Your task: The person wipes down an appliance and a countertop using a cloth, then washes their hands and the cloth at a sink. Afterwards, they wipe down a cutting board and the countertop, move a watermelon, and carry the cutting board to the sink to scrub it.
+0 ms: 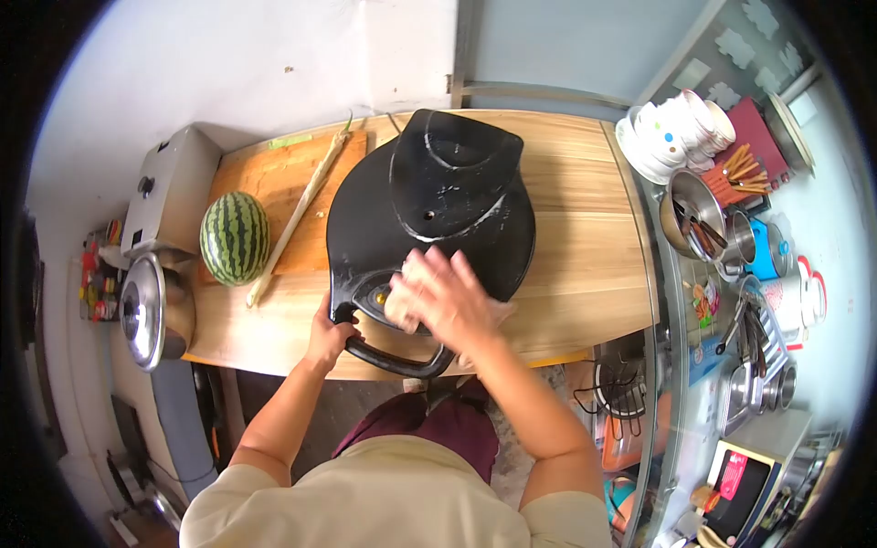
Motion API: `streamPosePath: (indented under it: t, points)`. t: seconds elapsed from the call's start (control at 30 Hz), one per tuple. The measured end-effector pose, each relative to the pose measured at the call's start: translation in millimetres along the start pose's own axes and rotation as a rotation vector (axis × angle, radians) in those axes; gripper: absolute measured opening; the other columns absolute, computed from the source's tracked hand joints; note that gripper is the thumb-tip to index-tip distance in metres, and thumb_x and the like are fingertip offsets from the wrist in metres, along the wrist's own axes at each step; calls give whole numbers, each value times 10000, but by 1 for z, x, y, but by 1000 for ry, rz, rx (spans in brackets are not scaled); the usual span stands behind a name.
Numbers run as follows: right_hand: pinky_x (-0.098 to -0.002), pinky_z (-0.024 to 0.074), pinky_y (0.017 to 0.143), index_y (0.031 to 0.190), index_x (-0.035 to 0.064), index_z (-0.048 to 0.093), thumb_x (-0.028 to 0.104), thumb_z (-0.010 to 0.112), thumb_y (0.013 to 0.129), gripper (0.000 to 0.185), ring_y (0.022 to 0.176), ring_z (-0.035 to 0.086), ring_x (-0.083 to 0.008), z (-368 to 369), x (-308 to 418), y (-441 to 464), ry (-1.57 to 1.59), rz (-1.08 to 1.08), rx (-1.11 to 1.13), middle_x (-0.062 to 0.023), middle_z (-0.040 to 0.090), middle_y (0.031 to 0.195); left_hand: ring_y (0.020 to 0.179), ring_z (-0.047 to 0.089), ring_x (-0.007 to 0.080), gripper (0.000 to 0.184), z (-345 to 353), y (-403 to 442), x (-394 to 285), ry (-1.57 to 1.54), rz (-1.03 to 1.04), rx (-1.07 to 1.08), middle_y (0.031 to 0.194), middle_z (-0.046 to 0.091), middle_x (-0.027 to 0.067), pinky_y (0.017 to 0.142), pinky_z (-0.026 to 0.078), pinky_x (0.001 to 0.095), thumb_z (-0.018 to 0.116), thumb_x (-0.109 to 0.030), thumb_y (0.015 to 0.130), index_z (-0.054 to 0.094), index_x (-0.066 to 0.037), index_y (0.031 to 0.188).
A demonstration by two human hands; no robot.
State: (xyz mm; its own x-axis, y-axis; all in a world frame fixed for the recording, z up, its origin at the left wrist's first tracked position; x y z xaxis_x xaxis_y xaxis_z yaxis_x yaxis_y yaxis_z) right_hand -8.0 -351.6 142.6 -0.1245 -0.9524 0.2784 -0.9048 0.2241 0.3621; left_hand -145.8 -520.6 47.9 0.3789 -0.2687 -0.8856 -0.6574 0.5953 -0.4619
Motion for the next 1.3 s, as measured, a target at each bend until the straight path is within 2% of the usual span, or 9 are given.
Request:
streamPosePath:
  t: [0.13,0.3,0.43,0.63,0.7,0.83,1.0,1.17,1.3]
  points:
    - [-492,319,1049,1213,192,579,220,565,848,367,1276,393,-362,-3,-75,41,-19,257,-179,-129,454,1363,629,574,206,646,6,1,4,-31,14,-5,823,516,99,551,574,344,482,157,651,428,-61,1257]
    - [-483,324,1059,1197,186,593,154,520,841,365,1254,437,-321,30,32,31,247,-179,40,-139,496,1314,599,576,174,750,1,0,3,-2,36,-25,792,534,77,531,534,309,445,142,669,349,-86,1377]
    - [-491,305,1076,1129,209,631,125,503,824,341,1247,450,-292,37,19,59,163,-347,160,-85,516,1297,608,583,164,776,4,-1,1,-8,36,-19,775,549,72,547,525,294,444,124,669,327,-87,1407]
    - [-443,402,911,958,169,637,101,507,814,206,1056,522,-235,28,-144,171,-224,152,-326,-31,583,1021,606,573,136,766,3,-6,-5,-9,11,-35,749,559,52,558,503,279,434,108,671,351,-89,1407]
    - [-395,428,902,956,149,629,92,503,818,196,1046,533,-243,40,-149,175,1,267,-314,-43,581,1034,597,571,136,768,1,-7,-3,9,25,-59,763,559,53,556,494,272,440,111,675,350,-91,1411]
    - [-343,422,956,990,139,658,125,557,824,194,1105,509,-276,65,-4,142,272,-348,142,-88,583,1099,587,567,134,768,1,-4,3,15,11,-73,754,550,50,547,489,268,450,116,676,351,-89,1410]
    - [-526,298,1070,1036,294,662,167,501,846,280,1213,457,-250,69,34,153,76,-550,212,-19,565,1184,574,558,124,771,2,-8,1,-62,-15,-96,728,521,33,531,488,263,433,125,695,342,-121,1420]
    - [-711,94,1034,1017,326,653,272,488,884,219,1201,465,-202,93,-139,250,-111,156,205,34,628,1081,582,553,116,749,5,-13,3,-99,-38,-146,766,520,30,548,511,265,418,121,713,362,-138,1413]
    - [-633,181,1051,989,263,656,307,505,886,188,1159,506,-253,87,-209,257,-174,543,28,-65,631,1071,598,563,119,723,4,-9,12,-137,-57,-189,788,527,34,565,535,274,426,120,720,371,-113,1403]
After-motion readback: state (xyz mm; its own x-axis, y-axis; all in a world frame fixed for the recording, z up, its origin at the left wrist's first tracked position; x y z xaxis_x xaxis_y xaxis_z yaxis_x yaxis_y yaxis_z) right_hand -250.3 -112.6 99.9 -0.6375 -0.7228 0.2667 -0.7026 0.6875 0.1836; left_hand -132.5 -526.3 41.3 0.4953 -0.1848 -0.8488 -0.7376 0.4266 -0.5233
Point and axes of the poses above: each hand's wrist, its own y-axis towards the middle knuckle, its own z-axis out of the palm, x = y × z, the point moved 6 cm from there along y, towards the middle knuckle
